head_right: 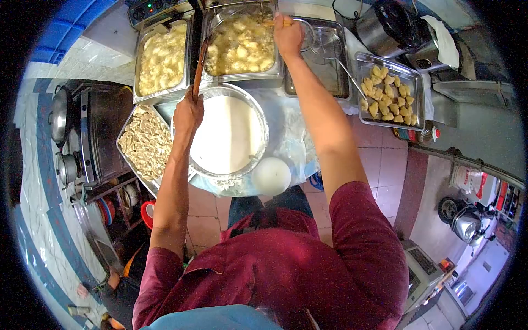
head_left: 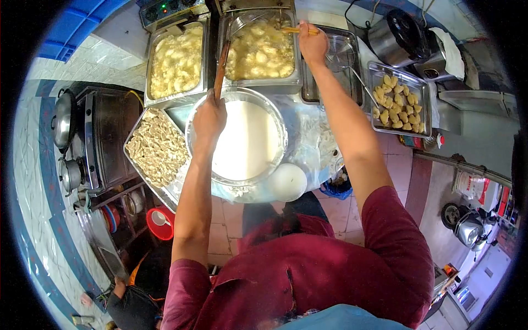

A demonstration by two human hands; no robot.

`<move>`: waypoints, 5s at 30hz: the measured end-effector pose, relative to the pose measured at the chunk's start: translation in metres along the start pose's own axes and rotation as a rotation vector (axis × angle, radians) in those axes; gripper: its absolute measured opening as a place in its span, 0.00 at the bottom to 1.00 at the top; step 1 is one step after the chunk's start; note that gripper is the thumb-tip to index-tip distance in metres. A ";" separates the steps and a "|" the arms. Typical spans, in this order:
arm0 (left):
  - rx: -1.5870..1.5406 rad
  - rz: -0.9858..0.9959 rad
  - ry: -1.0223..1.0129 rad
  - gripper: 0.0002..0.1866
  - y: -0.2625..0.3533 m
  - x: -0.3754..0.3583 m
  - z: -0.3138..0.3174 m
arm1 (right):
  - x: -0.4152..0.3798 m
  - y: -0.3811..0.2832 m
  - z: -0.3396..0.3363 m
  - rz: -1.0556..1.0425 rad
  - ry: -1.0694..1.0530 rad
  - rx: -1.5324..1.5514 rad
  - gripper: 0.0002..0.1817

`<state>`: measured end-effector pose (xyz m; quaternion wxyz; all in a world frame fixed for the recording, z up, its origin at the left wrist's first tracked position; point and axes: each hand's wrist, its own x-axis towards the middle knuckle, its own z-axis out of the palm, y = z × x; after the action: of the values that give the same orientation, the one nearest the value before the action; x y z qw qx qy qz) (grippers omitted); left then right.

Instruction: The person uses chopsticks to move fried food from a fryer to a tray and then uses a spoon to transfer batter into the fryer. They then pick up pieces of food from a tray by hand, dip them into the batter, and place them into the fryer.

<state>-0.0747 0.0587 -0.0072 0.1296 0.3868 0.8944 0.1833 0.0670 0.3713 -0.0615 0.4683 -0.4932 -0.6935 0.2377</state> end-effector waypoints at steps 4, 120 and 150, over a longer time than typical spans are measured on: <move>0.034 -0.041 -0.047 0.22 -0.010 -0.003 0.001 | -0.004 0.004 -0.012 0.092 -0.077 -0.006 0.18; -1.645 -0.514 -0.475 0.09 -0.018 -0.101 0.051 | -0.208 -0.210 0.005 0.005 -0.708 0.776 0.14; -0.042 0.041 -0.097 0.22 -0.035 0.024 0.001 | -0.076 -0.071 -0.105 0.158 -0.216 -0.035 0.23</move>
<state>-0.1127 0.0543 -0.0249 0.1773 0.4108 0.8748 0.1856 0.1327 0.2603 0.0104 0.3622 -0.5257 -0.7030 0.3135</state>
